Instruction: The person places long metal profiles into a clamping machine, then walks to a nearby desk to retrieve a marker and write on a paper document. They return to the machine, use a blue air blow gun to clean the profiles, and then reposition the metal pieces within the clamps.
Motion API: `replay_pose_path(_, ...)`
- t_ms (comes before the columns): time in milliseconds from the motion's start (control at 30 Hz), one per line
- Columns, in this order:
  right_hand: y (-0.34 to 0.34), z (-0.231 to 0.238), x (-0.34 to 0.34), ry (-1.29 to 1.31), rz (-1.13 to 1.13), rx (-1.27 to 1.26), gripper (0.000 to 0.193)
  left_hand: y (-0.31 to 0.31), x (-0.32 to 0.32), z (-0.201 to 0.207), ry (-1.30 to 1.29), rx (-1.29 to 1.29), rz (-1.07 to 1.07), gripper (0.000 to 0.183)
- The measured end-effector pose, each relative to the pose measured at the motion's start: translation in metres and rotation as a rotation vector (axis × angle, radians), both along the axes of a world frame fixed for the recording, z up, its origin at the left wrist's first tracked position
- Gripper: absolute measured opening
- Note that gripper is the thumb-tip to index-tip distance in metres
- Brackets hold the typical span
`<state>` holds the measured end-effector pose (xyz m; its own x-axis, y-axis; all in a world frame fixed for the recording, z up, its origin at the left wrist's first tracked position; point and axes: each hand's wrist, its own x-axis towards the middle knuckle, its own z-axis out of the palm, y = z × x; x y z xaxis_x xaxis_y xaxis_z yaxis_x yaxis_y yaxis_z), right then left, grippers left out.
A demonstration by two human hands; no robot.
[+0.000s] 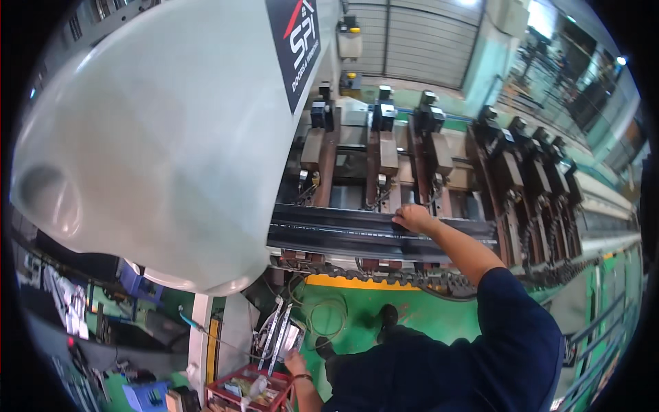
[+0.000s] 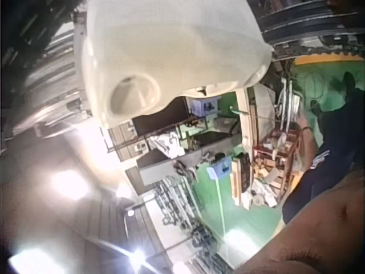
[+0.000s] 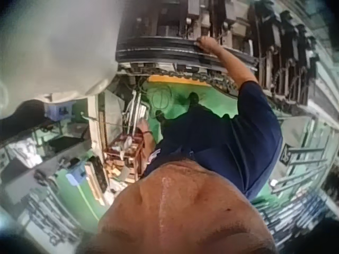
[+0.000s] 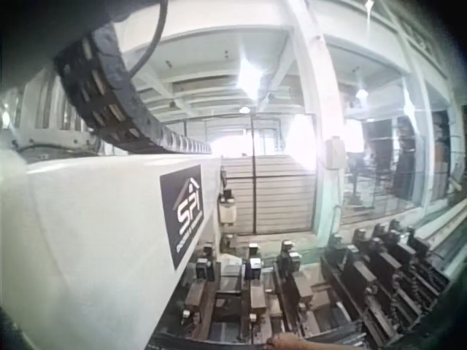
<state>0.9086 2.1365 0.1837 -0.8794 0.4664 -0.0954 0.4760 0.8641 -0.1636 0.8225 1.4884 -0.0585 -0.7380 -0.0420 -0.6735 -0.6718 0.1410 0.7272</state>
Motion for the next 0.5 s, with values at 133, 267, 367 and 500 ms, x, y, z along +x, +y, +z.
replay_pose_path(133, 0.031, -0.012, -0.007, 0.141, 0.151, 0.001, 0.047, 0.119, 0.048, 0.084, 0.145, 0.098, -0.144, 0.037)
replay_pose_path(267, 0.056, 0.043, 0.009, 0.175, 0.164, -0.001, 0.047, 0.258, 0.055, 0.184, 0.482, 0.104, -0.471, 0.035)
replay_pose_path(367, 0.069, 0.094, 0.045, 0.157, 0.165, -0.054, 0.05, 0.345, 0.063, 0.236, 0.491, 0.321, -0.528, 0.041)
replay_pose_path(500, 0.08, 0.121, 0.136, 0.199, 0.033, -0.254, 0.051, 0.438, 0.094, 0.283, 0.27, 0.467, -0.633, 0.066)
